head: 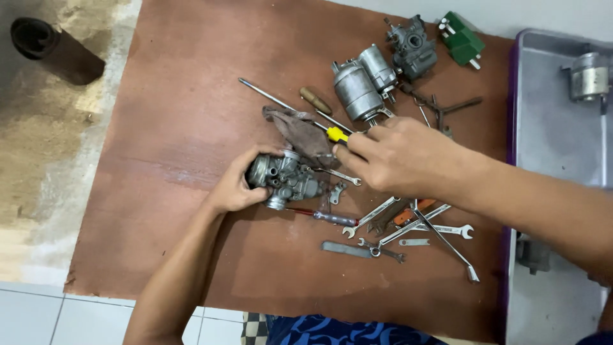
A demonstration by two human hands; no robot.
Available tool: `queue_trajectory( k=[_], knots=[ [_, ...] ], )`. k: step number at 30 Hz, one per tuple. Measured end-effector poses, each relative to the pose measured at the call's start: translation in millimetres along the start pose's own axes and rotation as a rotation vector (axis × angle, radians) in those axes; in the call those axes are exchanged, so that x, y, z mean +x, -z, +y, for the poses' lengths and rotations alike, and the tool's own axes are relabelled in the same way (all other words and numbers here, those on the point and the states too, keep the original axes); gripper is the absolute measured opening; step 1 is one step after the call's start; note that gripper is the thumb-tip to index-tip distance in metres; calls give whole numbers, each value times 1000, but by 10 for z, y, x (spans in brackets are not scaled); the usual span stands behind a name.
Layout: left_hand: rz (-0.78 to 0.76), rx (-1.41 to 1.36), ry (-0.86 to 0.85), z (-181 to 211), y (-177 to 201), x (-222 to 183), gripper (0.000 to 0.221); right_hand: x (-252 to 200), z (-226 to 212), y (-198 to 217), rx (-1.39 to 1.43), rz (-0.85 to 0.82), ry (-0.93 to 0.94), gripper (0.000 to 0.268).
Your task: Inspecting and reassembling motorcycle carburetors at a workbench using tools.
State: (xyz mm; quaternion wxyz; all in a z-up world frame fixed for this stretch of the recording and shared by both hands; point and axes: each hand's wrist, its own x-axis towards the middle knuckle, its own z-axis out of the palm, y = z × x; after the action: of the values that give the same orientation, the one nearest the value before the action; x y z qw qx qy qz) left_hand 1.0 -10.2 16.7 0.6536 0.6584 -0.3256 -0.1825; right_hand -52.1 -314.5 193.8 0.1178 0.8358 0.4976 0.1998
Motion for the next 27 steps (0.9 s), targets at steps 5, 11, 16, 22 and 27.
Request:
queue_trajectory(
  k=[5, 11, 16, 22, 27],
  knots=[
    [-23, -15, 17, 72, 35, 50, 68, 23, -52, -96, 39, -1, 16, 14],
    [-27, -30, 29, 110, 15, 70, 67, 82, -93, -189, 87, -31, 44, 16],
    [-27, -15, 5, 152, 10, 77, 67, 101, -123, -277, 57, 15, 64, 14],
    [-19, 21, 16, 142, 7, 67, 68, 174, -156, -247, 33, 38, 86, 13],
    [-5, 68, 30, 80, -13, 64, 69, 256, -30, -258, 36, 3, 262, 18]
  ],
)
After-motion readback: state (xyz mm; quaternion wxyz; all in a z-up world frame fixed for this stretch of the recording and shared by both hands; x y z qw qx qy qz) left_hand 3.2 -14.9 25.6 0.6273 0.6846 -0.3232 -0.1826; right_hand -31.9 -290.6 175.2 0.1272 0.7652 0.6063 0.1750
